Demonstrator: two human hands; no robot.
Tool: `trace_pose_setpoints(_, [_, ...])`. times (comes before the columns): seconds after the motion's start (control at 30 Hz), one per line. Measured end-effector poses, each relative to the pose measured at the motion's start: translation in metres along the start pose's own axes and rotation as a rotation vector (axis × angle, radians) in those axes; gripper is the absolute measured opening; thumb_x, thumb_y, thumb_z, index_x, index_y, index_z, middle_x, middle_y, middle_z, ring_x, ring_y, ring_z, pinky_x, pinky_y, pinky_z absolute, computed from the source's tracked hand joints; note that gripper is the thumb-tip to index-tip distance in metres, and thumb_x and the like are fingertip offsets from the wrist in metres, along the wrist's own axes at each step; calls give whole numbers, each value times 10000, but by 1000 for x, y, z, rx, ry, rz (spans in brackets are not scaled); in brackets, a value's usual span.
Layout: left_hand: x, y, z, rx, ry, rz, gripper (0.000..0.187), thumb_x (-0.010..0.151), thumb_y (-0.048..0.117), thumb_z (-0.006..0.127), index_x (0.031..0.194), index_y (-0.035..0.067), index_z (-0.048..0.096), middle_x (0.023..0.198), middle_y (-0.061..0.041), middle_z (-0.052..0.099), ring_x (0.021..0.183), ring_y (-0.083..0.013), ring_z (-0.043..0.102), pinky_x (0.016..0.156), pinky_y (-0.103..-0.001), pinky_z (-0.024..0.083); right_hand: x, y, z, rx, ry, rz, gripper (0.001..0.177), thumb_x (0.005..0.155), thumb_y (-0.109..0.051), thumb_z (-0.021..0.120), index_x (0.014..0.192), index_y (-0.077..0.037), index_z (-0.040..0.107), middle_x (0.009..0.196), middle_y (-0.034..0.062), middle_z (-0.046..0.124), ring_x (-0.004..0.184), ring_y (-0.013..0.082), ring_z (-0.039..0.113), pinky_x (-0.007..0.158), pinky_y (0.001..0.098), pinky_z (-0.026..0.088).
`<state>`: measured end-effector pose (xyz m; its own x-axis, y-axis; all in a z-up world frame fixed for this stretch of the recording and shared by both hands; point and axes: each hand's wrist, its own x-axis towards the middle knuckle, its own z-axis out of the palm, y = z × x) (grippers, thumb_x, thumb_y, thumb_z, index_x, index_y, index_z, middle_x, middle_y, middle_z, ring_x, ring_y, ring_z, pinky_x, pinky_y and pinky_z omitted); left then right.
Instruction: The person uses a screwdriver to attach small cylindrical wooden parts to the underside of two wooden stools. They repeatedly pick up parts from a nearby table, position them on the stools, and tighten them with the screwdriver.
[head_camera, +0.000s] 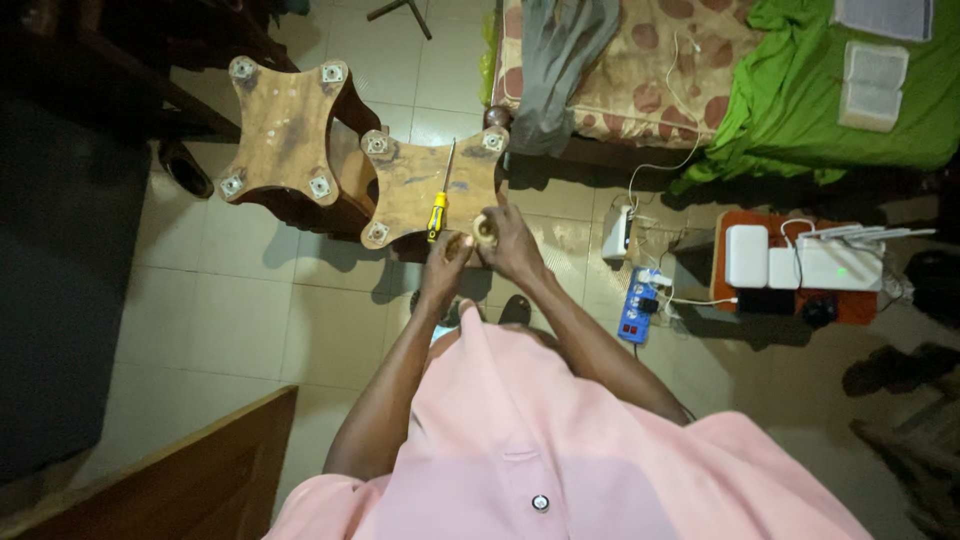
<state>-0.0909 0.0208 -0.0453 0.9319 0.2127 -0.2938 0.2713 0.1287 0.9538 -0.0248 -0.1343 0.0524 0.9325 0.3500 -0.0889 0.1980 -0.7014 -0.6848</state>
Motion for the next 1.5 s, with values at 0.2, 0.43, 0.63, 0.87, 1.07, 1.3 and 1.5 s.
trace_pose_setpoints(0.2, [-10, -5, 9, -285, -1, -182, 504, 957, 330, 735, 1335, 9, 650, 971, 13, 675, 806, -57, 582, 693, -207, 474, -24, -29, -23, 132, -66, -48, 573, 798, -81, 774, 1336, -35, 583, 1235, 170, 564, 1090, 317, 663, 948, 388, 560])
trace_pose_setpoints(0.43, [-15, -2, -16, -432, -63, -210, 430, 940, 258, 751, 1281, 9, 668, 878, 50, 643, 660, -28, 507, 576, -180, 395, -26, -48, -17, 109, -51, -181, 584, 776, -72, 798, 1326, -46, 604, 1216, 166, 579, 1094, 340, 641, 934, 397, 551])
trace_pose_setpoints(0.63, [6, 0, -49, -418, -104, -202, 408, 929, 216, 783, 1271, 20, 675, 863, 36, 611, 665, -41, 501, 557, -197, 373, -13, -57, 17, 178, -37, -107, 556, 823, -108, 779, 1348, -64, 600, 1221, 163, 588, 1060, 304, 680, 903, 378, 577])
trace_pose_setpoints(0.87, [38, 11, -100, -570, -77, -176, 356, 938, 218, 756, 1188, -13, 652, 1013, -44, 697, 862, -125, 677, 801, -278, 588, 23, -66, 69, 358, 28, -27, 592, 828, -189, 808, 1350, -41, 572, 1199, 120, 639, 1020, 240, 681, 865, 368, 577])
trace_pose_setpoints(1.07, [44, 56, -145, -386, -35, -38, 366, 957, 181, 749, 1254, -3, 642, 1116, -65, 704, 996, -147, 682, 860, -295, 558, 42, -75, 118, 1227, -38, 441, 393, 992, -254, 665, 1325, -59, 589, 1153, 56, 637, 996, 169, 660, 866, 361, 586])
trace_pose_setpoints(1.3, [23, 125, -167, 275, -21, 556, 511, 878, 26, 763, 1356, 50, 584, 1366, -111, 598, 1250, -242, 628, 1071, -364, 546, 68, -80, 154, 1813, -98, 538, 400, 1097, -355, 465, 1248, -15, 613, 1102, 135, 698, 937, 216, 686, 829, 349, 601])
trace_pose_setpoints(1.5, [20, 149, -162, 559, -82, 943, 465, 882, 3, 764, 1313, 101, 622, 1369, -106, 599, 1309, -354, 587, 1126, -424, 501, 78, -59, 162, 1989, -80, 567, 377, 1102, -347, 418, 1206, -42, 612, 1033, 102, 714, 880, 229, 712, 760, 354, 607])
